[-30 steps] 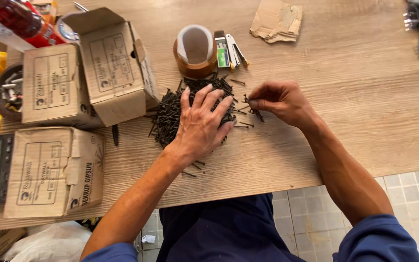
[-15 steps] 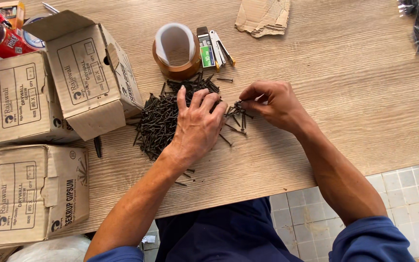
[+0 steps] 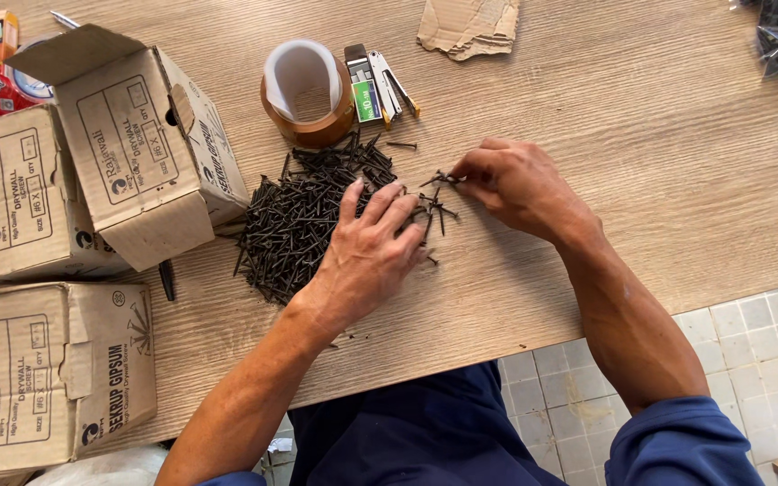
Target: The person sorts a large pile of dark screws on a wooden table by hand, separating them into smaller, organized groups. The hands pick up individual screws and place them into neat rows on the right side of the workspace.
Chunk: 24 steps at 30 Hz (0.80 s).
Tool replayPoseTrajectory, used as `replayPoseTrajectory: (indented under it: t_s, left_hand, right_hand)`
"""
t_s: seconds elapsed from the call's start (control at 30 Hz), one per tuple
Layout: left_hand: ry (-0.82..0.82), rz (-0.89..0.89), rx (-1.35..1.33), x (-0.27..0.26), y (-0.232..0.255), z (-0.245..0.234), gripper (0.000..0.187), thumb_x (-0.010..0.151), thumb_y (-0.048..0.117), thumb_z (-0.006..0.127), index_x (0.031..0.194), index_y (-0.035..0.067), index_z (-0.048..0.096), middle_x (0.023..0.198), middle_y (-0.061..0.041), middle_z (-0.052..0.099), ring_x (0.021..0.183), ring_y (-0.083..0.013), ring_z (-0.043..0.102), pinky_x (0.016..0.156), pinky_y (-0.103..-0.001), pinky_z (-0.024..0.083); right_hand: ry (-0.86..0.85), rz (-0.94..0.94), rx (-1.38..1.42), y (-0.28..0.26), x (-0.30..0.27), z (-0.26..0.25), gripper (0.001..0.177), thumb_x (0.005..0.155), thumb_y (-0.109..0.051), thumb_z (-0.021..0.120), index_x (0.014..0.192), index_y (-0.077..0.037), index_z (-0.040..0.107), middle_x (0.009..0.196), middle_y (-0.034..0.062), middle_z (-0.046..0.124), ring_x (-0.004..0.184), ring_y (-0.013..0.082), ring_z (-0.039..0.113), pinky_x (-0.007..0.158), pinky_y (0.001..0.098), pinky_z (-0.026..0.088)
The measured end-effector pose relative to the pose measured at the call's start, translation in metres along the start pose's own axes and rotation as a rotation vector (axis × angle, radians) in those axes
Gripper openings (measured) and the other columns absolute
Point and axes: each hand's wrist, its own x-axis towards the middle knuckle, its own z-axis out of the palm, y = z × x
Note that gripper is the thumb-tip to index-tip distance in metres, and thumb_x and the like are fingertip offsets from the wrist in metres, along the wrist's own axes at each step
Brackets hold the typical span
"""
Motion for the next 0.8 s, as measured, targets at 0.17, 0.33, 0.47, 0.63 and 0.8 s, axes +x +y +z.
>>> replayPoseTrajectory:
  t_s: [0.17, 0.33, 0.47, 0.63, 0.8]
  left_hand:
    - [0.009, -0.022, -0.001, 0.002, 0.002, -0.002, 0.029, 0.092, 0.035, 0.081, 0.104, 0.011, 0.073, 0.130, -0.016, 0.064, 0.131, -0.0374, 0.059, 0.115, -0.069, 0.034]
    - [-0.026, 0.011, -0.028, 0.003, 0.011, 0.001, 0.039, 0.093, 0.038, 0.080, 0.123, 0.015, 0.072, 0.139, -0.016, 0.060, 0.139, -0.0394, 0.053, 0.115, -0.071, 0.035]
    - [-0.005, 0.003, -0.034, -0.002, 0.005, 0.006, 0.035, 0.098, 0.041, 0.072, 0.118, 0.012, 0.070, 0.131, -0.016, 0.062, 0.133, -0.0362, 0.057, 0.114, -0.067, 0.037]
    - [0.011, -0.031, 0.005, 0.000, 0.004, 0.005, 0.026, 0.100, 0.037, 0.073, 0.106, 0.012, 0.073, 0.122, -0.014, 0.065, 0.126, -0.0339, 0.060, 0.113, -0.068, 0.037]
    - [0.046, -0.009, -0.027, 0.004, 0.011, 0.006, 0.034, 0.099, 0.036, 0.073, 0.124, 0.012, 0.070, 0.134, -0.018, 0.059, 0.133, -0.0383, 0.056, 0.114, -0.069, 0.035]
  right_hand:
    - [0.029, 0.022, 0.042, 0.008, -0.001, 0.007, 0.020, 0.095, -0.024, 0.083, 0.112, -0.015, 0.077, 0.091, 0.0116, 0.068, 0.087, 0.0352, 0.072, 0.076, 0.0489, 0.059]
    - [0.035, -0.017, -0.009, -0.004, 0.002, 0.010, 0.026, 0.094, -0.028, 0.084, 0.117, -0.017, 0.077, 0.097, 0.0104, 0.066, 0.089, 0.0330, 0.071, 0.079, 0.0489, 0.060]
    - [0.006, 0.004, 0.061, -0.001, 0.000, -0.003, 0.029, 0.091, -0.014, 0.083, 0.119, -0.012, 0.076, 0.094, 0.0128, 0.068, 0.087, 0.0333, 0.073, 0.078, 0.0479, 0.060]
    - [-0.013, 0.038, 0.101, 0.009, -0.004, -0.010, 0.032, 0.090, -0.006, 0.082, 0.122, -0.008, 0.076, 0.091, 0.0143, 0.071, 0.082, 0.0309, 0.074, 0.077, 0.0446, 0.060]
    - [0.076, 0.039, 0.097, 0.008, -0.002, 0.003, 0.028, 0.102, -0.024, 0.081, 0.125, -0.009, 0.077, 0.093, 0.0141, 0.070, 0.082, 0.0290, 0.074, 0.074, 0.0416, 0.061]
